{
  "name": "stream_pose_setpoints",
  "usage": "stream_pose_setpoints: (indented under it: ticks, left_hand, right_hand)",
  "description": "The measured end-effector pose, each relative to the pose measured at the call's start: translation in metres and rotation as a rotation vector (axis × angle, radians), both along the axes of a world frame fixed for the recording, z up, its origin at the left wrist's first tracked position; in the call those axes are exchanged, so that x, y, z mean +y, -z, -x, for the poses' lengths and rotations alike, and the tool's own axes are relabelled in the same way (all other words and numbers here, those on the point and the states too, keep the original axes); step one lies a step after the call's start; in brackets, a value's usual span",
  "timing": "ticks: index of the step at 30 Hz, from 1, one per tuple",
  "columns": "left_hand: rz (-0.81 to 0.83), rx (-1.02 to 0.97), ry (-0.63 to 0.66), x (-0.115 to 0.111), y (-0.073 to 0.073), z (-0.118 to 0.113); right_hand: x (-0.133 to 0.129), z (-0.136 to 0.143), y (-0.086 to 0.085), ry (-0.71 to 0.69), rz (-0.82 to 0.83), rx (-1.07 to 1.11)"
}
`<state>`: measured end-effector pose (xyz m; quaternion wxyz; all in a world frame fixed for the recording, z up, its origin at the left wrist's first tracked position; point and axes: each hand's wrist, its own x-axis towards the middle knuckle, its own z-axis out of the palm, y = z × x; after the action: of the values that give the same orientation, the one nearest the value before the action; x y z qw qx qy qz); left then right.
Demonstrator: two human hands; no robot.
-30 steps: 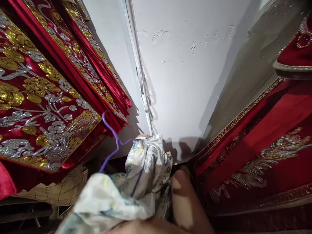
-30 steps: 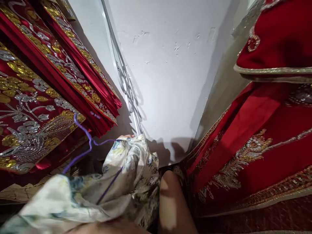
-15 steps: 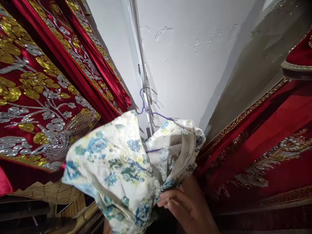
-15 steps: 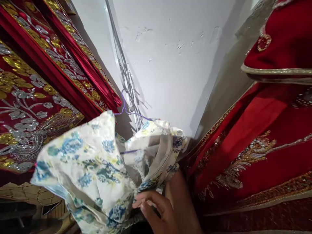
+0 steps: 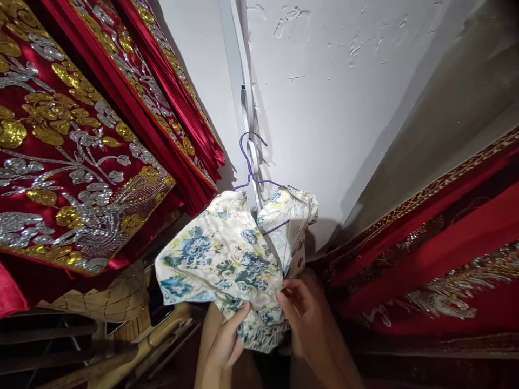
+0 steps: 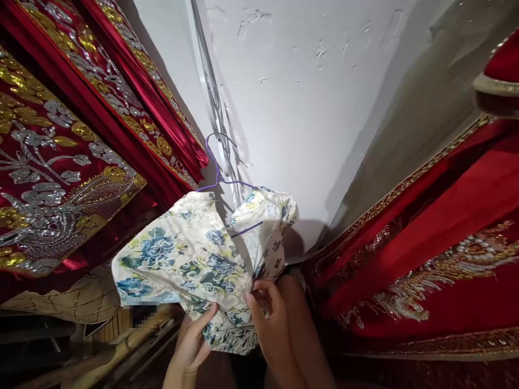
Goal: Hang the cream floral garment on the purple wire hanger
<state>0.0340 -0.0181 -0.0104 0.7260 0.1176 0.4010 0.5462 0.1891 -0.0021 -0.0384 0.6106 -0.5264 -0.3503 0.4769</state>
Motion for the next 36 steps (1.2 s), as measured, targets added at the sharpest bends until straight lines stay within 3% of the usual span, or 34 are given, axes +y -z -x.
stream_pose_setpoints:
  ticks: [3, 7, 14, 17, 20, 25, 28, 33, 35, 36]
  left_hand:
    - [0.145, -0.026, -0.005, 0.023, 0.019, 0.002]
    - [0.260, -0.029, -0.061, 0.023, 0.026, 0.008]
    - [0.124, -0.019, -0.023, 0.018, 0.037, 0.019]
    - [0.116, -0.026, 0.037, 0.018, 0.041, 0.021]
    - [0.142, -0.003, 0.013, 0.018, 0.039, 0.020]
    - [0.146, 0.119, -0.159, 0.020, 0.030, 0.012]
    - [0.086, 0.209, -0.358, 0.027, 0.028, 0.010]
    - [-0.176, 0.545, -0.846, 0.030, 0.026, 0.005]
    - [-0.317, 0.744, -0.933, 0.023, 0.024, -0.003]
    - [-0.373, 0.836, -0.909, 0.019, 0.024, -0.008]
  right_hand:
    - [0.003, 0.002, -0.002, 0.018, -0.007, 0.000]
    - [0.005, 0.002, -0.002, 0.060, -0.040, -0.034]
    - [-0.001, 0.006, 0.002, 0.200, -0.111, -0.042]
    - [-0.003, 0.005, -0.002, 0.237, -0.139, -0.065]
    - [-0.005, 0.002, -0.003, 0.254, -0.167, -0.105]
    - [-0.009, -0.002, -0.002, 0.246, -0.174, -0.166]
    - [-0.012, -0.002, -0.004, 0.213, -0.183, -0.199]
    - [-0.014, 0.003, -0.001, 0.179, -0.198, -0.213]
    - [-0.014, 0.004, 0.002, 0.180, -0.194, -0.216]
    - [-0.013, 0.004, 0.004, 0.182, -0.194, -0.223]
